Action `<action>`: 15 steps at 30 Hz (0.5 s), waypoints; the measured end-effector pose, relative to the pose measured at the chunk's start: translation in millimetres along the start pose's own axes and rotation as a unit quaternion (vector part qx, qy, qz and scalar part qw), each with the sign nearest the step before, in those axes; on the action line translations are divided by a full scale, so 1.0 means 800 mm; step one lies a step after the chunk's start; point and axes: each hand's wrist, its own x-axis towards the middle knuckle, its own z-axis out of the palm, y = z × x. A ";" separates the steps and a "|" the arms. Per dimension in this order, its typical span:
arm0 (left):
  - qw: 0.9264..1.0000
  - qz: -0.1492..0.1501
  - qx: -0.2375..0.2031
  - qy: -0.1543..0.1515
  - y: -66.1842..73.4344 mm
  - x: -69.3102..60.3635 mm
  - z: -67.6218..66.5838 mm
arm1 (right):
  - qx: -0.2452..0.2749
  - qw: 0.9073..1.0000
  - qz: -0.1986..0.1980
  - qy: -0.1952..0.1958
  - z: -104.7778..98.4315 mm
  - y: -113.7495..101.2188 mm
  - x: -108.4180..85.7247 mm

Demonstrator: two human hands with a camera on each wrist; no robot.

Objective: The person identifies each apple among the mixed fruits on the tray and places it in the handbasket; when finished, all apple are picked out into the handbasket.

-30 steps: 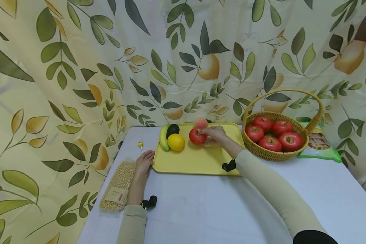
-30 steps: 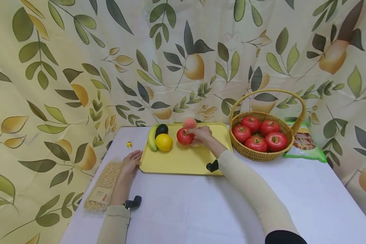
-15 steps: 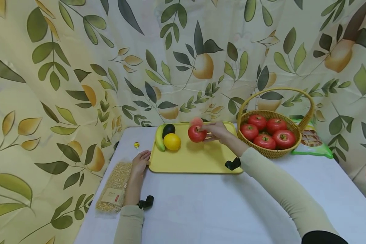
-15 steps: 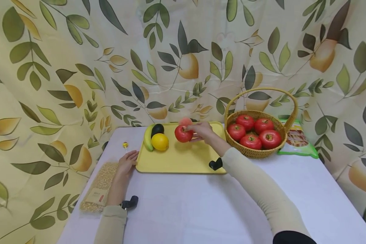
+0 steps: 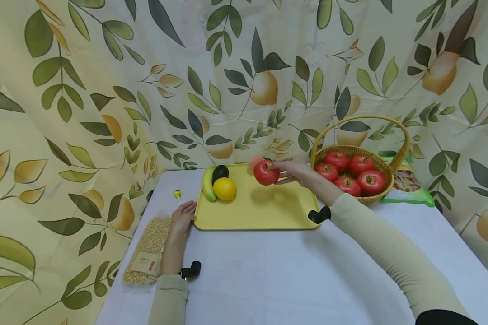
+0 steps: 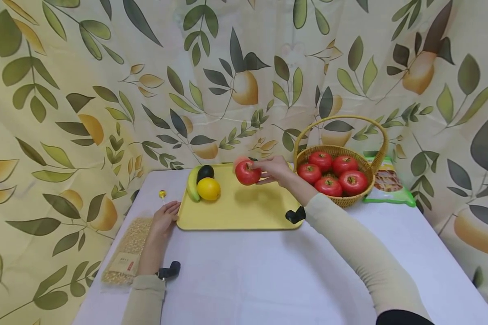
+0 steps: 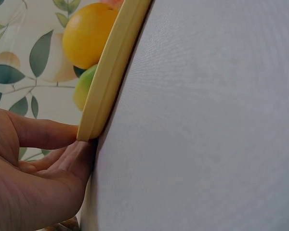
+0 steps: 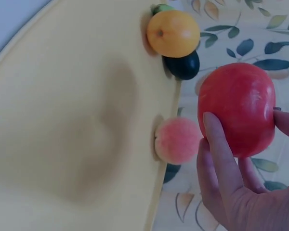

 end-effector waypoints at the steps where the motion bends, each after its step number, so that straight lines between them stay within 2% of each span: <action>1: 1.000 -0.001 -0.002 0.001 0.000 0.000 0.000 | -0.004 1.000 0.000 0.000 -0.002 -0.002 -0.003; 15: 1.000 -0.004 -0.003 -0.004 0.003 -0.004 0.001 | -0.023 1.000 0.013 0.010 -0.037 -0.013 -0.025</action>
